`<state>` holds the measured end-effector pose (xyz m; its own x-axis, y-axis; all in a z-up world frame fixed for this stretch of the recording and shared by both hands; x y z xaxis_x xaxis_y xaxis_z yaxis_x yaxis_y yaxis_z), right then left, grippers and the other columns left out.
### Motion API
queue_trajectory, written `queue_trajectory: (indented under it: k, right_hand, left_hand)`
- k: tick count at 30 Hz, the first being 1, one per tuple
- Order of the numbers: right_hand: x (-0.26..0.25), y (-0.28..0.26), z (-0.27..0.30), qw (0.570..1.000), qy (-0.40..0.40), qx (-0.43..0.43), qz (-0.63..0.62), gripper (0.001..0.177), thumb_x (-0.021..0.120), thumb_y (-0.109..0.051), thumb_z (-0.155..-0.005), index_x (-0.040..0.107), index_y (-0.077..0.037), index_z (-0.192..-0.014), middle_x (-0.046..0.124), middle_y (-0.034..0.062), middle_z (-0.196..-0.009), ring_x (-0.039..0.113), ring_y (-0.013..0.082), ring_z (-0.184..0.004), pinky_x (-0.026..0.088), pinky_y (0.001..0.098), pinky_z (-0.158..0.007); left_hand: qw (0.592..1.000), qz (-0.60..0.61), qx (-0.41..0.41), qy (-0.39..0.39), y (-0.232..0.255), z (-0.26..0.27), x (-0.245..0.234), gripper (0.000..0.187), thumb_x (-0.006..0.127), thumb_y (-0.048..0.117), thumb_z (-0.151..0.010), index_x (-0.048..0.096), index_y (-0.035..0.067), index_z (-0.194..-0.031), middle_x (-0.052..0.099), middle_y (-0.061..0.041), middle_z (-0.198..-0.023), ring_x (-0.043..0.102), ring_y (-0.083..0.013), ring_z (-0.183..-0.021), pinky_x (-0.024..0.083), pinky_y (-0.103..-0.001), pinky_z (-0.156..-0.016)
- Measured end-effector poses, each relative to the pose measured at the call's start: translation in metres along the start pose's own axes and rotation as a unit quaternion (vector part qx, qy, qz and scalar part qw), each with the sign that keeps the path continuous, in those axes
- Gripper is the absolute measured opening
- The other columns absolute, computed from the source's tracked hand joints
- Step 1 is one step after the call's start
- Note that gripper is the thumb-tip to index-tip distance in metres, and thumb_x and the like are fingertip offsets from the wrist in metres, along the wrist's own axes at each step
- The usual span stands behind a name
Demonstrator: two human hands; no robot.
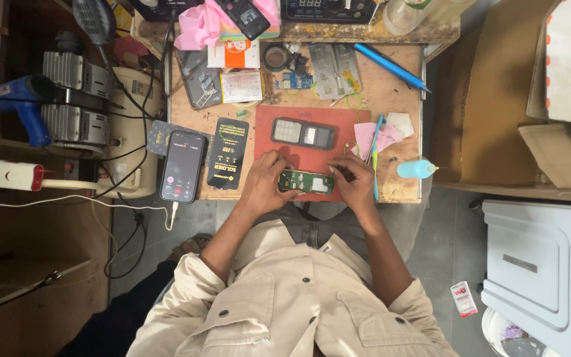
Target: The person uses a screwdriver to work on a green circuit board placed on a red mat. They then use a blue plastic tool to scrape the board's surface and handle a black smartphone, placing it on the table before returning to the circuit board.
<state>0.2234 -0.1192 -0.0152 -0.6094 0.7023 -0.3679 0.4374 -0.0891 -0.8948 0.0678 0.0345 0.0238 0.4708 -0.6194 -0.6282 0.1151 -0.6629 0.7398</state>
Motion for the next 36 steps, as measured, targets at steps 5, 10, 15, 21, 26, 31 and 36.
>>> queue_trajectory:
  k: [5, 10, 15, 21, 26, 31, 36]
  right_hand:
    - [0.0018, 0.0027, -0.0001, 1.0, 0.002, 0.007, -0.01, 0.013, 0.074, 0.007, -0.09, 0.074, 0.0, -0.102, 0.071, 0.0051, -0.096, 0.065, 0.0066, -0.076, 0.048, 0.0209, -0.061]
    - [0.0013, -0.0022, -0.001, 1.0, -0.001, -0.004, -0.018, 0.014, 0.074, 0.007, -0.09, 0.074, 0.0, -0.102, 0.071, 0.0043, -0.095, 0.064, 0.0058, -0.078, 0.048, 0.0205, -0.062]
    - [0.001, -0.0031, -0.0011, 1.0, -0.004, -0.011, -0.009, 0.015, 0.074, 0.007, -0.09, 0.074, -0.001, -0.103, 0.071, 0.004, -0.095, 0.063, 0.0057, -0.076, 0.047, 0.0204, -0.061]
    - [0.0021, 0.0014, -0.0003, 1.0, -0.006, -0.001, -0.018, 0.016, 0.074, 0.007, -0.09, 0.075, -0.002, -0.104, 0.07, 0.0035, -0.095, 0.064, 0.0046, -0.076, 0.047, 0.02, -0.06]
    - [0.0017, -0.0003, -0.0005, 1.0, -0.007, -0.004, -0.01, 0.016, 0.074, 0.006, -0.091, 0.075, -0.002, -0.104, 0.071, 0.0036, -0.095, 0.064, 0.005, -0.076, 0.047, 0.0205, -0.06]
    - [0.0023, -0.0012, -0.0013, 1.0, -0.01, -0.008, -0.025, 0.015, 0.073, 0.006, -0.092, 0.074, -0.002, -0.105, 0.07, 0.0037, -0.095, 0.065, 0.0052, -0.078, 0.048, 0.0204, -0.061]
    - [0.0019, 0.0009, -0.0005, 1.0, -0.007, -0.013, -0.011, 0.014, 0.075, 0.005, -0.091, 0.075, -0.002, -0.103, 0.071, 0.0033, -0.096, 0.062, 0.0047, -0.075, 0.046, 0.0206, -0.06]
  left_hand:
    - [1.0, -0.004, 0.004, -0.003, 0.0004, -0.0005, 0.0007, 0.057, 0.097, 0.021, -0.052, 0.066, 0.007, -0.098, 0.057, -0.011, -0.101, 0.06, -0.035, -0.098, 0.048, -0.047, -0.085]
    - [1.0, -0.008, -0.004, -0.006, -0.0013, 0.0005, 0.0015, 0.057, 0.097, 0.021, -0.053, 0.067, 0.007, -0.099, 0.057, -0.011, -0.1, 0.06, -0.0345, -0.097, 0.047, -0.047, -0.084]
    - [1.0, -0.014, 0.014, 0.004, 0.0014, 0.0002, 0.0003, 0.057, 0.097, 0.022, -0.052, 0.066, 0.007, -0.098, 0.056, -0.01, -0.099, 0.059, -0.0344, -0.098, 0.048, -0.047, -0.085]
    - [1.0, -0.011, 0.009, -0.002, 0.0056, -0.003, -0.0026, 0.058, 0.097, 0.022, -0.052, 0.066, 0.007, -0.098, 0.056, -0.011, -0.099, 0.059, -0.0344, -0.097, 0.048, -0.047, -0.084]
    - [1.0, -0.013, 0.015, 0.001, 0.0074, -0.0033, -0.0038, 0.057, 0.097, 0.023, -0.052, 0.066, 0.007, -0.098, 0.056, -0.011, -0.099, 0.059, -0.0345, -0.098, 0.048, -0.047, -0.085]
    - [1.0, -0.014, 0.01, -0.002, 0.0061, -0.0025, -0.0024, 0.056, 0.097, 0.023, -0.053, 0.066, 0.006, -0.097, 0.056, -0.011, -0.1, 0.059, -0.0346, -0.099, 0.048, -0.047, -0.086]
    - [1.0, -0.018, 0.015, 0.003, 0.0034, 0.0009, 0.0004, 0.056, 0.096, 0.023, -0.055, 0.066, 0.006, -0.099, 0.056, -0.011, -0.101, 0.058, -0.0351, -0.1, 0.047, -0.047, -0.087]
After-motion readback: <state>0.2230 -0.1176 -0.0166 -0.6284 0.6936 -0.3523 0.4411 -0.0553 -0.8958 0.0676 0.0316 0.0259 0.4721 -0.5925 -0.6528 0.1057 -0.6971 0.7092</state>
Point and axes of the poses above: each hand's wrist, its own z-axis away from the middle knuckle, its own x-axis out of the palm, y = z × x, the point moved 8 cm from there along -z, towards the middle knuckle
